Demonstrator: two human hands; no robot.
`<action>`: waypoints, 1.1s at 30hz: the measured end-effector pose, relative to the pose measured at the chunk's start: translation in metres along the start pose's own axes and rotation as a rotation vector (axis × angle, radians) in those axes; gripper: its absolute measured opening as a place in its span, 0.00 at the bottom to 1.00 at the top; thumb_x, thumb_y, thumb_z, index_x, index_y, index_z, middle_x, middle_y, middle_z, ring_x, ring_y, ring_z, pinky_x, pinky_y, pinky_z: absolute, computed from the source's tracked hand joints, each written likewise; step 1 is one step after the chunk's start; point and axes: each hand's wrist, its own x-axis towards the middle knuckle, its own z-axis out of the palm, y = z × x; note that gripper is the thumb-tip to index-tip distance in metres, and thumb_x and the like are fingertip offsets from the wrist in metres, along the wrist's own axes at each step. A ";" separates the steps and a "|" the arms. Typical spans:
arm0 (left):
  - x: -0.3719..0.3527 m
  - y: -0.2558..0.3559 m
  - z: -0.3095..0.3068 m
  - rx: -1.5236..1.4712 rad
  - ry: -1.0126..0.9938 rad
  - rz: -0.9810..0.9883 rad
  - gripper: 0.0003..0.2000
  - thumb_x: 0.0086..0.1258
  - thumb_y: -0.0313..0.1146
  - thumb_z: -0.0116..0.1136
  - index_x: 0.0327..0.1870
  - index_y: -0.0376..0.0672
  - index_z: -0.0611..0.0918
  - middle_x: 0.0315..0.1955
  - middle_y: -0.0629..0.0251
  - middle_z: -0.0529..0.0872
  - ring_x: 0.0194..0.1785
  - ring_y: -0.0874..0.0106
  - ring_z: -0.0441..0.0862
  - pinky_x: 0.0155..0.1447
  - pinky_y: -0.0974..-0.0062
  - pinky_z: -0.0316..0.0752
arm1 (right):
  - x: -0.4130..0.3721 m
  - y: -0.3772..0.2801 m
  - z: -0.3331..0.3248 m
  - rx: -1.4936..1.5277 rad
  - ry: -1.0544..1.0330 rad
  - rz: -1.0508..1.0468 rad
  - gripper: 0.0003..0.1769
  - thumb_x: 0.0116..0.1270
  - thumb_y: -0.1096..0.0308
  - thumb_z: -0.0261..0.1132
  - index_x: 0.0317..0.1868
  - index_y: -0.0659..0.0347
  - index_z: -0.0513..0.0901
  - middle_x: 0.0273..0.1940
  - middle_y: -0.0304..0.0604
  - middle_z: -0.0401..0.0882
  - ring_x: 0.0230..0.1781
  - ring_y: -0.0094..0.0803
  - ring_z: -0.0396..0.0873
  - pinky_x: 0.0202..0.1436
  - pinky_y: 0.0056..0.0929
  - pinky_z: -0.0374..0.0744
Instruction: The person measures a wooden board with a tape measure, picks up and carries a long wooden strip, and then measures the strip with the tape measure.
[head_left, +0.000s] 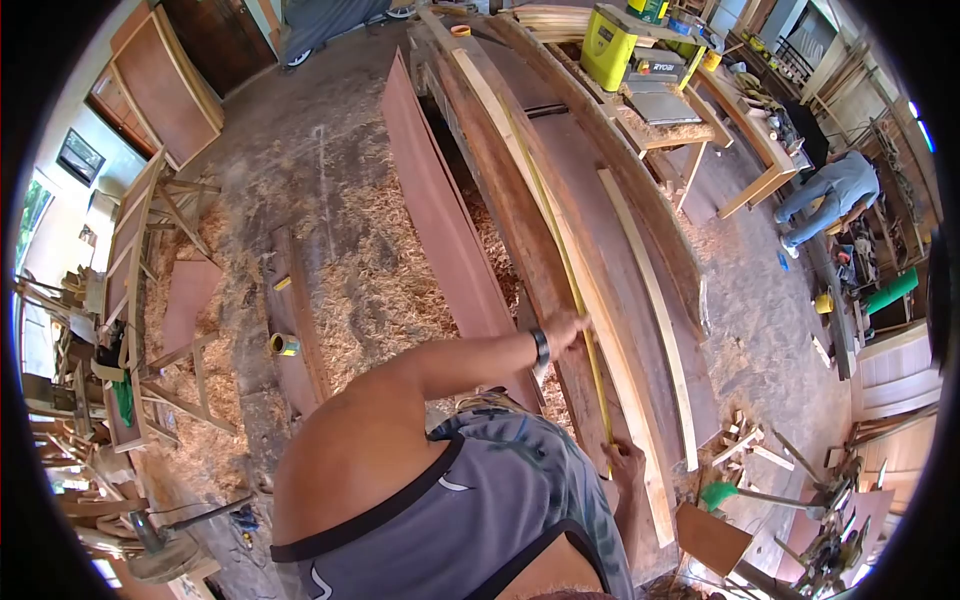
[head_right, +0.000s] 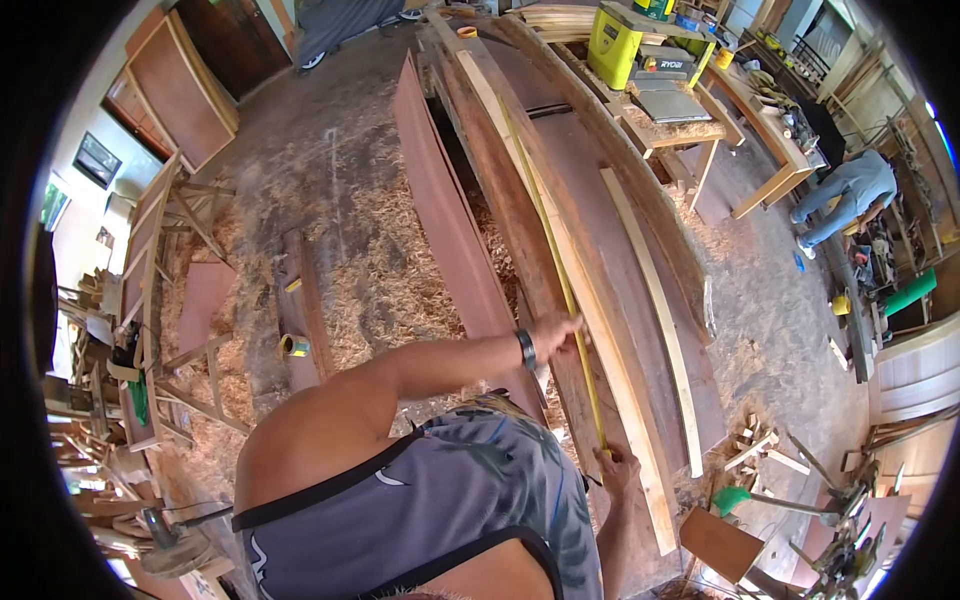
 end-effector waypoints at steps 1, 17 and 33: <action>0.016 0.015 -0.013 -0.019 0.003 0.004 0.12 0.76 0.47 0.53 0.38 0.50 0.81 0.33 0.70 0.88 0.29 0.80 0.78 0.28 0.78 0.73 | -0.011 0.009 -0.010 -0.014 -0.004 0.020 0.14 0.60 0.67 0.73 0.42 0.68 0.86 0.24 0.37 0.82 0.23 0.16 0.74 0.25 0.20 0.69; 0.079 0.221 -0.131 -0.207 0.226 0.233 0.07 0.78 0.36 0.52 0.43 0.45 0.80 0.33 0.67 0.85 0.35 0.73 0.82 0.43 0.69 0.77 | -0.045 0.042 -0.032 0.068 0.000 -0.040 0.14 0.55 0.69 0.73 0.40 0.69 0.85 0.27 0.38 0.82 0.26 0.21 0.75 0.29 0.22 0.71; 0.069 0.144 -0.112 -0.092 0.146 0.121 0.10 0.74 0.36 0.55 0.49 0.42 0.79 0.38 0.63 0.86 0.30 0.76 0.81 0.38 0.70 0.81 | 0.002 0.004 -0.011 0.180 -0.039 0.050 0.12 0.61 0.71 0.69 0.42 0.71 0.86 0.28 0.39 0.83 0.26 0.20 0.77 0.29 0.20 0.72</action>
